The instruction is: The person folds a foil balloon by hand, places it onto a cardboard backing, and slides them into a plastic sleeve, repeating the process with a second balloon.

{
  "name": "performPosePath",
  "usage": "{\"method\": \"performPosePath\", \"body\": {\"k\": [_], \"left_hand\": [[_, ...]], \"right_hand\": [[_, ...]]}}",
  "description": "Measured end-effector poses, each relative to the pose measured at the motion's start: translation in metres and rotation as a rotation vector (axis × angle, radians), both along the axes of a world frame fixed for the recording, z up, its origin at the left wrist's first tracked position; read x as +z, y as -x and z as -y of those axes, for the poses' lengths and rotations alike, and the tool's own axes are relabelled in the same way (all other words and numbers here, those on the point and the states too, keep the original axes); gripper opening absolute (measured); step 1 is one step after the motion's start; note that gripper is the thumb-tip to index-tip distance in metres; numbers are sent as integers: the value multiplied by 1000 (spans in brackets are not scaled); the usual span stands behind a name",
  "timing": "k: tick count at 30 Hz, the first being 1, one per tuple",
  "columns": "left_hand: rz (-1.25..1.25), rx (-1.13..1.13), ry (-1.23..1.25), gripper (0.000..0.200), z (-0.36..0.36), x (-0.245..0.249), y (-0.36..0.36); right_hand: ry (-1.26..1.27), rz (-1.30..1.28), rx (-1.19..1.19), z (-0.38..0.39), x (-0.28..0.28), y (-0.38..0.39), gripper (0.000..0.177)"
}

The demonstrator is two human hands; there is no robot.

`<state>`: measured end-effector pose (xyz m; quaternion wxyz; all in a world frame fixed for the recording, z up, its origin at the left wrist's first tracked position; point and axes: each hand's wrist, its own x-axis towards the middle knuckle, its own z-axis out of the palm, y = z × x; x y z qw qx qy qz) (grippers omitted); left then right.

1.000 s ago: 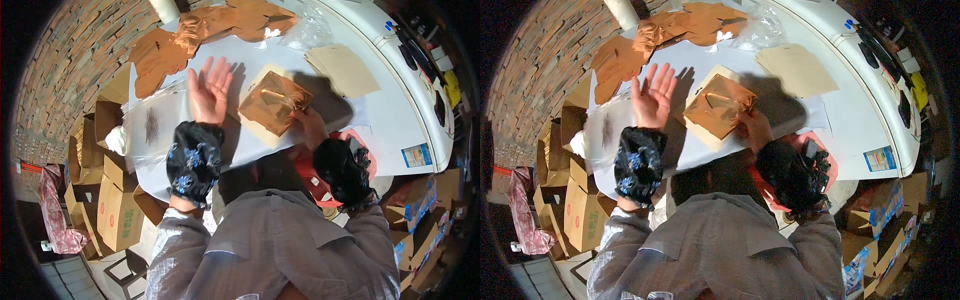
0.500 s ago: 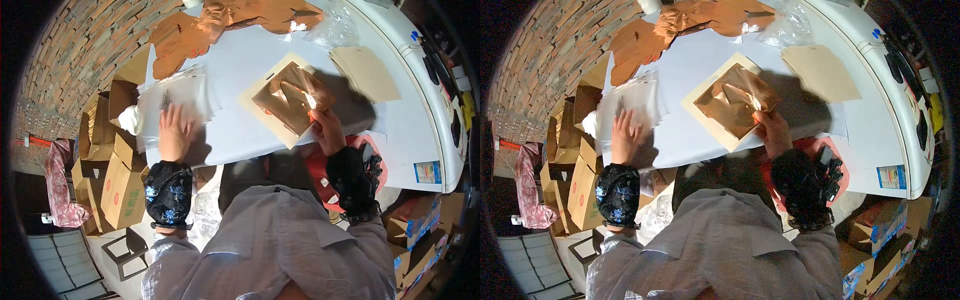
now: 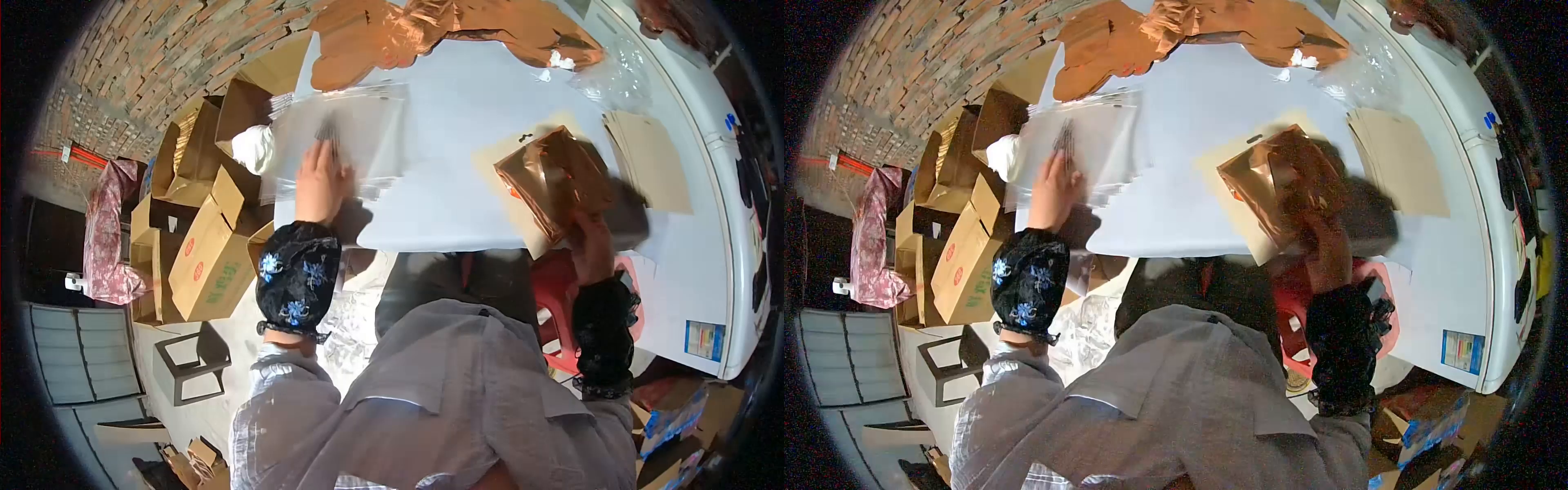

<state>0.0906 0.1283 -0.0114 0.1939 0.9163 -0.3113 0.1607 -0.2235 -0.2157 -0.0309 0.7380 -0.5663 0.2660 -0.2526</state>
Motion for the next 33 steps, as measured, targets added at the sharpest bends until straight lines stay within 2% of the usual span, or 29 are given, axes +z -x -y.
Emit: {"method": "performPosePath", "body": {"k": [2,5,6,7,9,10,12,13,14,15,16,17,22,28,31,33], "left_hand": [[44,26,-31,49,-2,-10,-3],[70,-7,-1,48,0,-17,-7],[47,21,-15,46,3,-10,-1],[125,53,-29,42,7,-4,5],[149,-42,144,40,25,24,31],[-26,-123,298,36,40,37,51],[-405,-322,560,26,74,35,92],[-601,-444,672,21,89,31,108],[-889,-390,761,19,103,36,129],[-1180,-329,841,18,115,42,147],[-1247,-347,887,19,127,38,154],[-1316,-363,933,20,137,34,159],[-1168,-325,846,20,162,18,165],[-1034,-294,976,26,172,-3,169],[-975,-190,865,34,171,3,170],[-976,-185,893,36,172,-1,169]], "right_hand": [[-288,42,-65,-16,29,-5,28],[623,-155,-5,9,-24,1,29],[568,-144,-12,9,-21,4,29],[513,-134,-19,9,-16,8,29],[-312,104,-84,-24,35,-7,28],[-320,103,-59,-25,38,-6,30],[10,45,17,-23,22,1,32],[22,54,21,-23,21,1,33],[35,63,25,-24,19,0,35],[-107,106,-13,-29,24,-3,36],[-249,148,-55,-33,27,-4,39],[-213,122,-77,-37,29,-4,39],[-87,60,-144,-36,21,-6,38],[-165,55,-192,-43,18,-5,34],[-214,122,-191,-44,16,-5,34],[-233,129,-189,-45,18,-5,33]]}}
